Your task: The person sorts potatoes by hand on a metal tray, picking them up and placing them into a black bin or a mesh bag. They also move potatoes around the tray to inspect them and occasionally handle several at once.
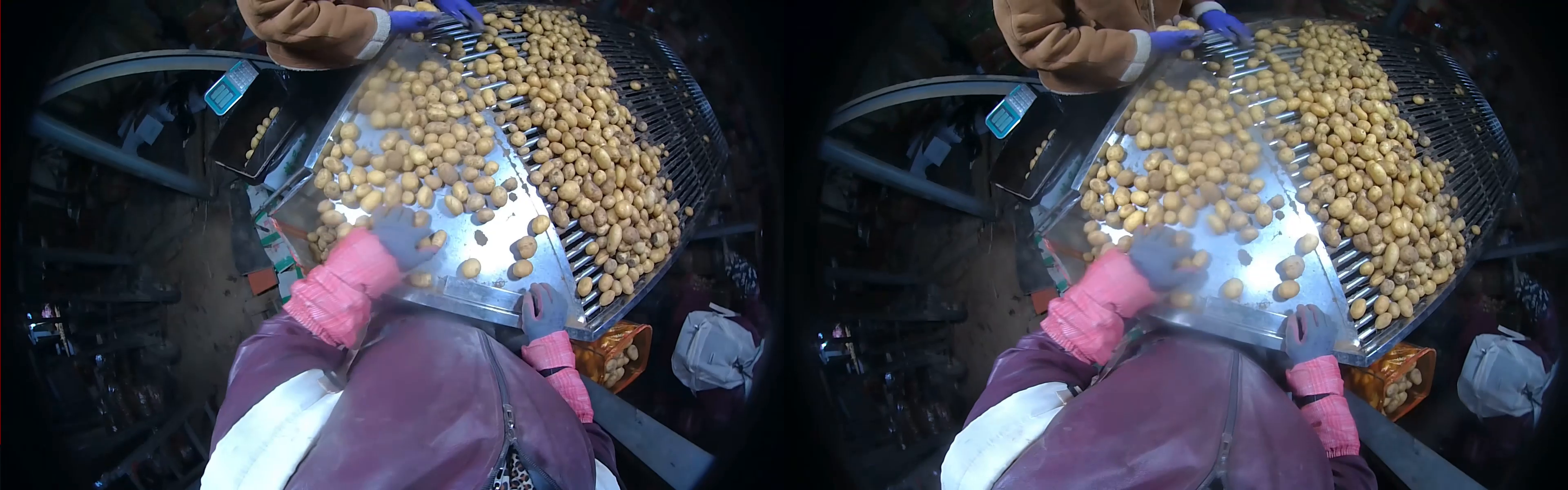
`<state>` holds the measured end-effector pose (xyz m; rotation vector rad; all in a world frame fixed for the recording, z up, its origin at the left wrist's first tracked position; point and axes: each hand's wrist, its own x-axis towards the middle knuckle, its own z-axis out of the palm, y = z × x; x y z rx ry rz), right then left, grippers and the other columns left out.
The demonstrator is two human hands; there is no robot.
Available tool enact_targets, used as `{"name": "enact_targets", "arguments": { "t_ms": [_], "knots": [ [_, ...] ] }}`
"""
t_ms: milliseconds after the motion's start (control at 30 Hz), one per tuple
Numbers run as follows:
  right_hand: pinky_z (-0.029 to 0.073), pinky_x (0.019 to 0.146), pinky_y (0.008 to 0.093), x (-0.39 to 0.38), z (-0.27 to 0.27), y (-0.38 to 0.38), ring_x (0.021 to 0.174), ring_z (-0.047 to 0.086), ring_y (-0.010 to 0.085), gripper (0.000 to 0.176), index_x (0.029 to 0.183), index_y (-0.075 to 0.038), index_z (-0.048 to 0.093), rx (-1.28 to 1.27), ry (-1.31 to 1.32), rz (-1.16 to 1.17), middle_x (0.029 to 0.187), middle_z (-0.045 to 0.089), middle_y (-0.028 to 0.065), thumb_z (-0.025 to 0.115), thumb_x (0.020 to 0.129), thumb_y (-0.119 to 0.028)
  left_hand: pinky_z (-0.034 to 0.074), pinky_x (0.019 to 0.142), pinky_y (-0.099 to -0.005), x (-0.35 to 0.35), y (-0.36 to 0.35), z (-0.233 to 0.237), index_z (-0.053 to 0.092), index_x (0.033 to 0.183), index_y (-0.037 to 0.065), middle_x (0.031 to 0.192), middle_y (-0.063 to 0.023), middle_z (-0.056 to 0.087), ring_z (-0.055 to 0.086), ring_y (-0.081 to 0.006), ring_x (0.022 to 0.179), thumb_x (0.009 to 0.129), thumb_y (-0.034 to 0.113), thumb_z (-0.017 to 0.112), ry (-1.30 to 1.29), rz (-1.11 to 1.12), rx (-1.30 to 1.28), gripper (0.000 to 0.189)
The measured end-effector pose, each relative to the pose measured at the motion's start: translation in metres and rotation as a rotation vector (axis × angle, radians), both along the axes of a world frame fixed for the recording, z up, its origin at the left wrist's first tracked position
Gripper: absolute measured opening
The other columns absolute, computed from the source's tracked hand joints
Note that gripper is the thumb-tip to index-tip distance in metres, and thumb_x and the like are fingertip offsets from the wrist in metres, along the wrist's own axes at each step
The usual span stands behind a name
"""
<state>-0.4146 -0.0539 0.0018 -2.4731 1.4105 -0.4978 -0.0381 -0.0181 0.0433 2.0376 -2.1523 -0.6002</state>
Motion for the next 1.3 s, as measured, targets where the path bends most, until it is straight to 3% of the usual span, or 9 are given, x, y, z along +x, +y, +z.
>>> {"name": "enact_targets", "arguments": {
  "t_ms": [133, 200, 300, 433, 600, 800, 933, 1067, 1300],
  "knots": [
    [0.045, 0.087, 0.0471, 0.004, 0.007, 0.002, 0.097, 0.062, 0.0334, 0.022, 0.104, -0.007, 0.066, -0.004, -0.01, -0.006, 0.106, 0.065, 0.0127, 0.067, 0.085, -0.019, 0.051, 0.087, -0.0419, 0.085, -0.049, -0.012, 0.068, 0.116, 0.015, 0.119, -0.0183, 0.061, 0.061, -0.0355, 0.107, 0.093, 0.041, 0.055, 0.301, 0.188, -0.019, 0.038],
    [0.045, 0.087, 0.047, 0.007, 0.009, 0.003, 0.097, 0.062, 0.0335, 0.022, 0.104, -0.007, 0.066, -0.038, -0.001, -0.009, 0.106, 0.065, 0.0128, 0.068, 0.085, -0.018, 0.049, 0.094, -0.0451, 0.126, -0.084, -0.01, 0.064, 0.123, 0.015, 0.125, -0.0203, 0.059, 0.059, -0.0383, 0.114, 0.093, 0.039, 0.054, 0.108, 0.481, -0.034, 0.04],
    [0.045, 0.086, 0.0465, 0.009, 0.01, 0.002, 0.096, 0.062, 0.0333, 0.021, 0.102, -0.007, 0.066, -0.016, 0.006, -0.023, 0.105, 0.065, 0.0125, 0.068, 0.085, -0.017, 0.048, 0.097, -0.0465, 0.172, -0.122, -0.01, 0.058, 0.13, 0.012, 0.129, -0.0217, 0.057, 0.057, -0.0392, 0.118, 0.09, 0.042, 0.057, -0.134, 0.376, 0.026, 0.049],
    [0.045, 0.086, 0.0459, 0.006, 0.006, 0.005, 0.095, 0.061, 0.0334, 0.02, 0.101, -0.007, 0.066, -0.063, -0.024, -0.04, 0.103, 0.066, 0.012, 0.069, 0.083, -0.016, 0.049, 0.096, -0.0451, 0.165, -0.144, 0.007, 0.057, 0.129, 0.011, 0.128, -0.0215, 0.059, 0.06, -0.0383, 0.116, 0.08, 0.047, 0.068, -0.253, 0.22, 0.323, 0.061],
    [0.045, 0.085, 0.0452, 0.012, 0.014, 0.002, 0.094, 0.061, 0.0331, 0.021, 0.1, -0.008, 0.066, -0.064, -0.011, -0.046, 0.103, 0.066, 0.0108, 0.069, 0.081, -0.015, 0.048, 0.097, -0.0439, 0.18, -0.132, -0.071, 0.065, 0.113, 0.01, 0.117, -0.02, 0.066, 0.062, -0.037, 0.113, 0.079, 0.044, 0.071, 0.01, 0.418, 0.256, 0.048],
    [0.045, 0.084, 0.0443, 0.016, 0.019, 0.002, 0.094, 0.062, 0.032, 0.019, 0.099, -0.009, 0.066, -0.08, 0.004, -0.065, 0.102, 0.066, 0.009, 0.07, 0.081, -0.015, 0.052, 0.079, -0.0414, 0.117, -0.159, -0.014, 0.064, 0.101, 0.01, 0.092, -0.0174, 0.07, 0.068, -0.0333, 0.091, 0.077, 0.025, 0.072, 0.254, 0.471, -0.085, 0.03],
    [0.045, 0.082, 0.0439, 0.012, 0.014, 0.003, 0.093, 0.062, 0.0317, 0.019, 0.099, -0.01, 0.066, -0.08, 0.005, -0.058, 0.101, 0.066, 0.0087, 0.07, 0.081, -0.015, 0.048, 0.094, -0.0429, 0.096, -0.241, -0.035, 0.062, 0.124, 0.017, 0.123, -0.0193, 0.059, 0.058, -0.0377, 0.114, 0.078, 0.014, 0.068, 0.092, 0.149, -0.296, 0.046],
    [0.045, 0.081, 0.0435, 0.012, 0.014, 0.002, 0.092, 0.062, 0.0312, 0.02, 0.099, -0.01, 0.066, -0.074, -0.007, -0.078, 0.1, 0.066, 0.008, 0.07, 0.081, -0.017, 0.042, 0.105, -0.0464, 0.043, -0.243, -0.016, 0.054, 0.139, 0.028, 0.148, -0.013, 0.04, 0.042, -0.0443, 0.131, 0.08, 0.009, 0.064, -0.338, -0.047, 0.036, 0.063],
    [0.045, 0.081, 0.0432, 0.011, 0.009, 0.002, 0.092, 0.062, 0.0315, 0.024, 0.104, -0.011, 0.067, -0.069, 0.042, -0.094, 0.103, 0.066, 0.0079, 0.07, 0.081, -0.019, 0.039, 0.108, -0.0536, 0.035, -0.161, -0.049, 0.055, 0.138, 0.031, 0.154, -0.0087, 0.036, 0.036, -0.0506, 0.13, 0.076, -0.004, 0.055, -0.112, -0.141, -0.099, 0.071]
  ]
}}
